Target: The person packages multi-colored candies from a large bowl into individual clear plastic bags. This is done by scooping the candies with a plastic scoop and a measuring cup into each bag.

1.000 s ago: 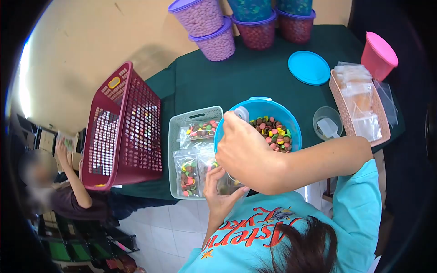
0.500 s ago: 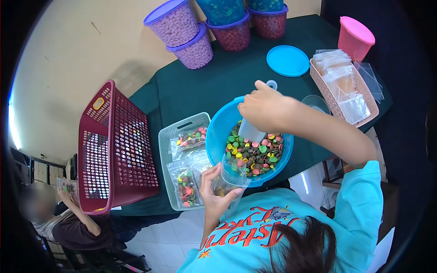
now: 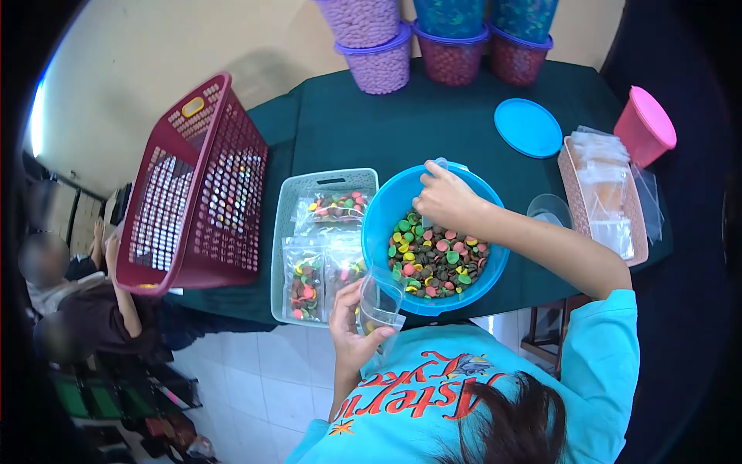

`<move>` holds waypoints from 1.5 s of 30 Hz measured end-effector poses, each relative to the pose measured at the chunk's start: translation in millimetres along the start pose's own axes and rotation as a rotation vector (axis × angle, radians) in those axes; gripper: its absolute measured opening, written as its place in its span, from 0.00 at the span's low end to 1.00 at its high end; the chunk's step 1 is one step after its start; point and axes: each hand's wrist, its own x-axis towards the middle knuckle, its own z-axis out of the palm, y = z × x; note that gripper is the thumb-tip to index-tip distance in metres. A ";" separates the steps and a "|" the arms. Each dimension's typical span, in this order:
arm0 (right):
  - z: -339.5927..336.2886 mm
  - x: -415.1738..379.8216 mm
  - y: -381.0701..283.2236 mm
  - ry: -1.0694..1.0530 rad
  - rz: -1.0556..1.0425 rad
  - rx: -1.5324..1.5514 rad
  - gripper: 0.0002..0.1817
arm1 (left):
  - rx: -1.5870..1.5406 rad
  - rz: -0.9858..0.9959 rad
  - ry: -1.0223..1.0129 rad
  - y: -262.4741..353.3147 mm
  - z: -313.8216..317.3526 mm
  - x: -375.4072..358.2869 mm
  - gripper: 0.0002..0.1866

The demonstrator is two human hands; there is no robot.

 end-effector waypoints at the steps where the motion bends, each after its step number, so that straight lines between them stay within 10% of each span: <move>1: 1.9 1.1 1.5 0.005 -0.021 -0.001 0.03 | 0.000 0.008 0.016 -0.2 1.4 -2.6 0.36; 17: 15.8 4.8 13.7 0.173 -0.258 0.169 0.06 | 0.137 -0.126 0.033 4.5 32.4 -35.0 0.43; 22: 11.0 -3.0 16.3 -0.138 -0.283 0.380 0.05 | 0.158 -0.154 0.010 5.9 30.2 -33.1 0.42; 32: 12.4 -7.2 18.0 -0.256 -0.169 0.614 0.04 | 0.088 -0.171 -0.109 3.9 11.0 -22.0 0.40; 40: 1.0 -24.6 -17.1 0.025 -0.095 0.130 0.05 | 0.106 -0.194 -0.331 6.8 -9.2 -2.8 0.41; 45: -4.1 -24.7 -11.8 -0.206 0.060 0.294 0.02 | 0.096 -0.144 -0.448 6.7 -18.3 11.7 0.37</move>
